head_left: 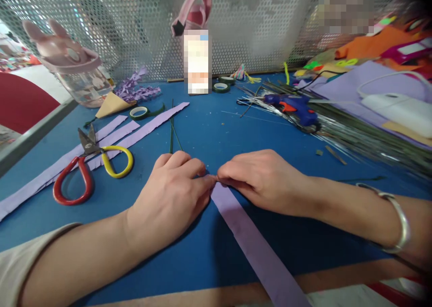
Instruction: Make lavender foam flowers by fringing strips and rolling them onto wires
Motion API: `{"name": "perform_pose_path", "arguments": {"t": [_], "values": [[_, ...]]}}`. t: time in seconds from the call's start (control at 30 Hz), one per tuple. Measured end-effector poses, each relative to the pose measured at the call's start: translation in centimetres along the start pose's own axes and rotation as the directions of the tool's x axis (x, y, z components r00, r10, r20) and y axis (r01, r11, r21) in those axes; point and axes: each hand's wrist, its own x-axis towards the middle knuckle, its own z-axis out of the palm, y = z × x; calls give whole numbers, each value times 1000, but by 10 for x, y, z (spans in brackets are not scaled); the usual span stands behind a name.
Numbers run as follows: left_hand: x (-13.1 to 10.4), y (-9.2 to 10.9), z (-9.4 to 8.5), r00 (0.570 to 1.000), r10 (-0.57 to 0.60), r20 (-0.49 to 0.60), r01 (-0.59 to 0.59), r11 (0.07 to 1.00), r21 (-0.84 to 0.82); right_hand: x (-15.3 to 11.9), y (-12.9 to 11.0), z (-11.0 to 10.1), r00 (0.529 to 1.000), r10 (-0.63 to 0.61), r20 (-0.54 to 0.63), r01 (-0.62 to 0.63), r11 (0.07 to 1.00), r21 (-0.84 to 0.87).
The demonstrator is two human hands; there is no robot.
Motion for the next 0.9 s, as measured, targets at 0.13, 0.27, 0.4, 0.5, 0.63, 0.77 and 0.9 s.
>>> {"name": "perform_pose_path", "arguments": {"t": [0.13, 0.27, 0.4, 0.5, 0.63, 0.77, 0.9], "values": [[3, 2, -4, 997, 64, 52, -64, 998, -4, 1, -1, 1, 1000, 9, 1, -9, 1000, 10], [5, -1, -8, 997, 17, 79, -9, 995, -102, 4, -1, -1, 1000, 26, 1, -26, 996, 90], [2, -6, -6, 997, -80, 20, 83, 981, -176, 5, 1, -1, 999, 39, -24, -36, 993, 112], [2, -6, -4, 999, -45, 9, 46, 991, -122, 3, 0, 2, 999, 31, -25, -28, 995, 100], [4, -5, -6, 994, 9, 105, 3, 993, -115, 5, -4, 1, 999, 41, 0, -40, 986, 162], [3, -5, -7, 995, 6, 99, 7, 992, -126, 7, 21, -25, 966, 219, -138, -168, 937, 307], [-3, -1, -2, 999, 32, 10, -31, 997, -69, -6, 85, -69, 542, 579, -609, -525, 799, 293]]}}
